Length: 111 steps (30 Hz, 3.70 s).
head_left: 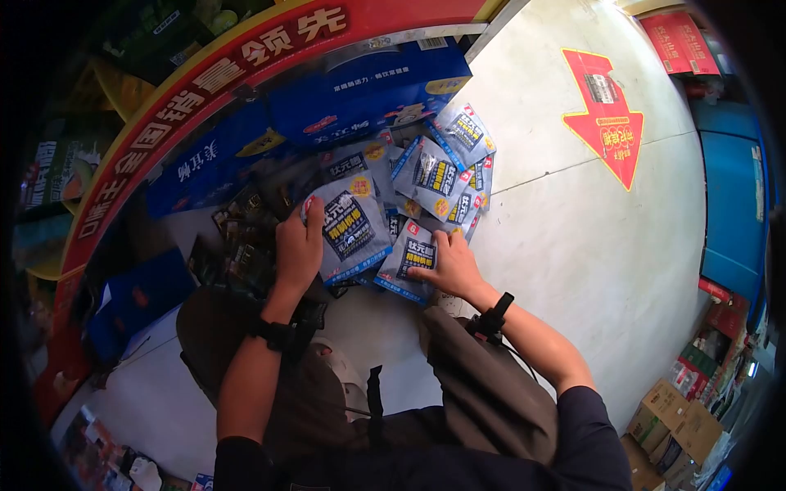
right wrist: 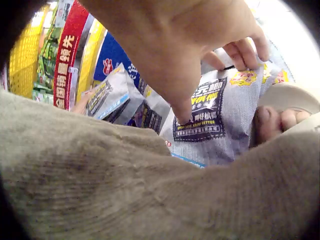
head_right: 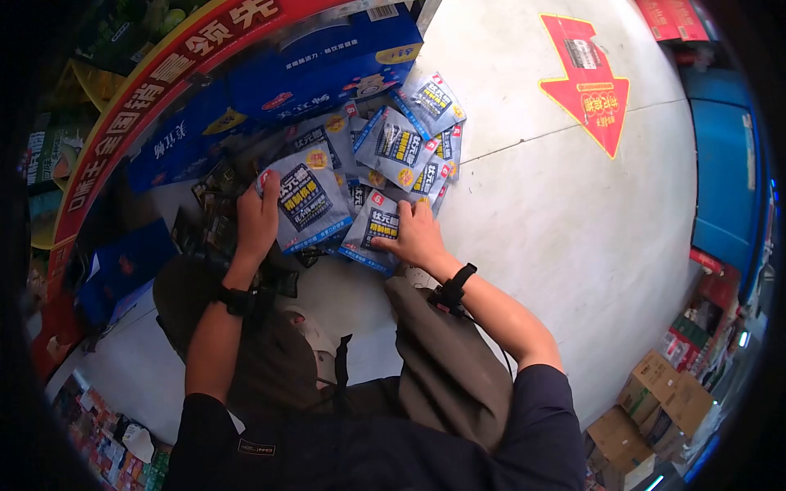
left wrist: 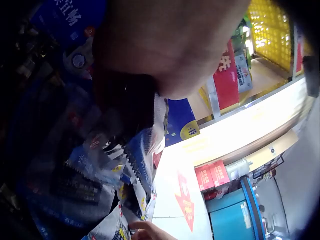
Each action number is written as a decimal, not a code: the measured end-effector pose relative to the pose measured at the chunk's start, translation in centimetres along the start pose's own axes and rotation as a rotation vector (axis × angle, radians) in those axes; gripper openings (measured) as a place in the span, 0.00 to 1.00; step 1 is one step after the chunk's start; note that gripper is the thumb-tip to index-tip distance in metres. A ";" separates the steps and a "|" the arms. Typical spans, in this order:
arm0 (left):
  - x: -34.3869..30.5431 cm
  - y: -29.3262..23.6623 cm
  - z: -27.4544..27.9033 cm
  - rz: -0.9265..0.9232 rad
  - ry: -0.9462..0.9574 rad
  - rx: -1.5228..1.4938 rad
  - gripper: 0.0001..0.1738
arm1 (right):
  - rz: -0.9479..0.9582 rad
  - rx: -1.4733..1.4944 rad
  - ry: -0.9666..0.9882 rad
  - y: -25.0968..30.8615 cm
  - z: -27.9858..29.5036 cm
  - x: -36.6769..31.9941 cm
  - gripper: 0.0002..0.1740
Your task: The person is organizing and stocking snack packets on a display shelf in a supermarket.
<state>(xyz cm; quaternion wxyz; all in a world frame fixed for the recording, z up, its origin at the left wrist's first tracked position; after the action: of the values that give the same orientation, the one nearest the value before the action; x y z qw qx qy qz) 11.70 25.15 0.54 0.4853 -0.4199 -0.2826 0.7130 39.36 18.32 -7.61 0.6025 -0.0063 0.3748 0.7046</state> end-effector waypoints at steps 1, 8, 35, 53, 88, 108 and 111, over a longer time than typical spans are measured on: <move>0.1 0.0 0.2 -0.001 -0.021 0.014 0.26 | -0.011 -0.071 0.033 0.4 -0.2 0.0 0.54; 0.0 0.8 0.4 -0.002 -0.027 -0.034 0.27 | 0.133 -0.061 -0.034 0.5 -0.4 0.8 0.42; -3.4 1.4 -5.3 0.310 0.556 -0.288 0.33 | 0.223 0.597 0.162 10.6 6.0 2.0 0.25; -1.7 1.9 -4.1 0.230 0.420 -0.158 0.21 | -0.042 0.488 -0.513 -3.2 8.9 7.0 0.17; -2.5 -1.1 -3.1 0.134 0.556 -0.269 0.15 | 0.373 0.529 0.136 11.3 11.0 3.4 0.31; -2.7 2.0 -5.0 0.772 0.694 -0.980 0.21 | 0.357 0.514 -0.066 10.4 5.8 5.0 0.09; -2.4 1.7 -3.7 0.498 0.620 -0.536 0.20 | 0.474 0.455 -0.127 11.7 6.2 5.0 0.08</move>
<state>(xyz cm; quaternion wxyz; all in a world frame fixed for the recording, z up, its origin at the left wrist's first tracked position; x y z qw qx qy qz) 14.58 22.27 -1.88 0.2357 -0.7781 -0.1890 0.5507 30.78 25.96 0.65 0.4299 0.2597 0.4751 0.7225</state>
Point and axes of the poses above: each hand's wrist, its own x-axis towards the middle knuckle, its own z-axis out of the back of the hand, y = z × x, the point moved 8 cm from there along x, towards the middle knuckle, and after that the axes turned 9 degrees about z, right-handed, at the moved point
